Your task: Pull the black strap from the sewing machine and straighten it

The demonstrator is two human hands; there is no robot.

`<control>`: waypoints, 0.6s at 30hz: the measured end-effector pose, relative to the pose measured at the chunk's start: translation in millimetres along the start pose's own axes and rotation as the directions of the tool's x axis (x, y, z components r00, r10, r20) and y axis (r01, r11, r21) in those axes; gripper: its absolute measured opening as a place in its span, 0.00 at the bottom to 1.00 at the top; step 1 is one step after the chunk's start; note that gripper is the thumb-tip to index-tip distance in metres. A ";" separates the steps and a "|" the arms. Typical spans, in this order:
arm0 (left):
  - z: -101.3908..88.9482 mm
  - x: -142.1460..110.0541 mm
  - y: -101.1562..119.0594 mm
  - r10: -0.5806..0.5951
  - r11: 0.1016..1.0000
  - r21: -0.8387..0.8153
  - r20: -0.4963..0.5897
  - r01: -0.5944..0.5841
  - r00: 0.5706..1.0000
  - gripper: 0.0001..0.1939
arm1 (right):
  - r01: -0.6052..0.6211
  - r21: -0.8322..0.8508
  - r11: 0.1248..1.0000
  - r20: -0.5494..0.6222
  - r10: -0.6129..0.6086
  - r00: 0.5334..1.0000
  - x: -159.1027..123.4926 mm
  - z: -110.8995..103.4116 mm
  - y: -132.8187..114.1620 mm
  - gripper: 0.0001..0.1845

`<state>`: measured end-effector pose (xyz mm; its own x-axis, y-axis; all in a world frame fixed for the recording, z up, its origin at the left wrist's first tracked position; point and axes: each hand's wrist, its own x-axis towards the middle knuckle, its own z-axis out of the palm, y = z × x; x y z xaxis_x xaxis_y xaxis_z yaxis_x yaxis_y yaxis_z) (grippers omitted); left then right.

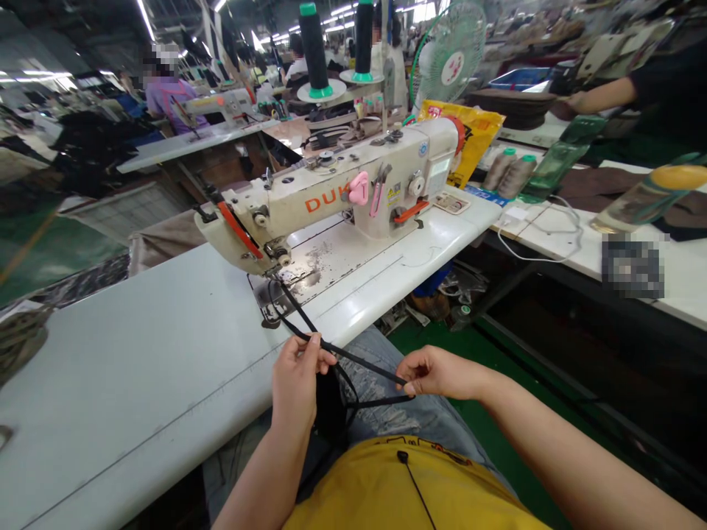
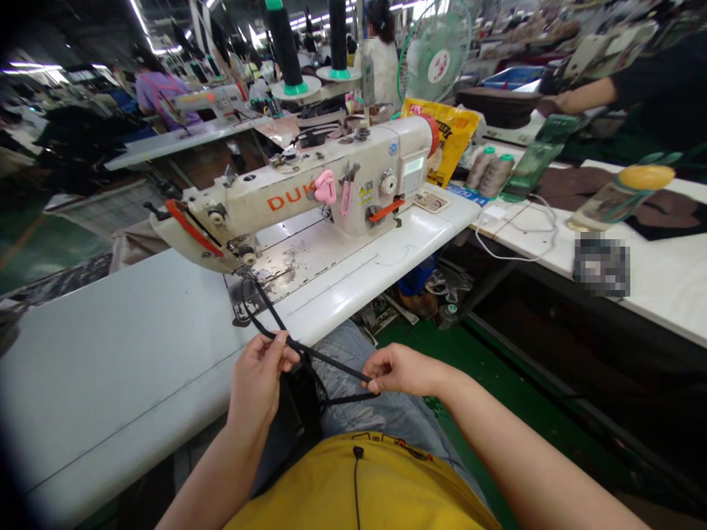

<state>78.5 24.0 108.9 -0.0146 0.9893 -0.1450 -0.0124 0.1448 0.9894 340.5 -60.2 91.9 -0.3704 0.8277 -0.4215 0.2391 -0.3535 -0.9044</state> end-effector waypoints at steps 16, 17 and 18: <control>6.9 -0.9 10.1 -0.057 0.998 -0.025 0.058 0.059 0.997 0.23 | -0.039 -0.165 0.986 0.048 0.047 0.998 5.0 7.4 14.0 0.18; 8.5 -0.4 12.8 -0.075 0.996 -0.038 0.060 0.078 0.995 0.23 | 0.003 -0.219 0.976 0.043 0.007 0.999 10.1 6.0 22.9 0.19; 10.1 0.7 15.1 -0.094 0.994 -0.052 0.059 0.097 0.994 0.24 | 0.059 -0.264 0.963 0.038 -0.051 0.998 18.4 4.0 32.3 0.20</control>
<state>88.3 27.1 123.8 0.0461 0.9704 -0.2369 -0.0652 0.2395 0.9687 337.8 -58.1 54.7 -0.4154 0.8276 -0.3775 0.4457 -0.1766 -0.8776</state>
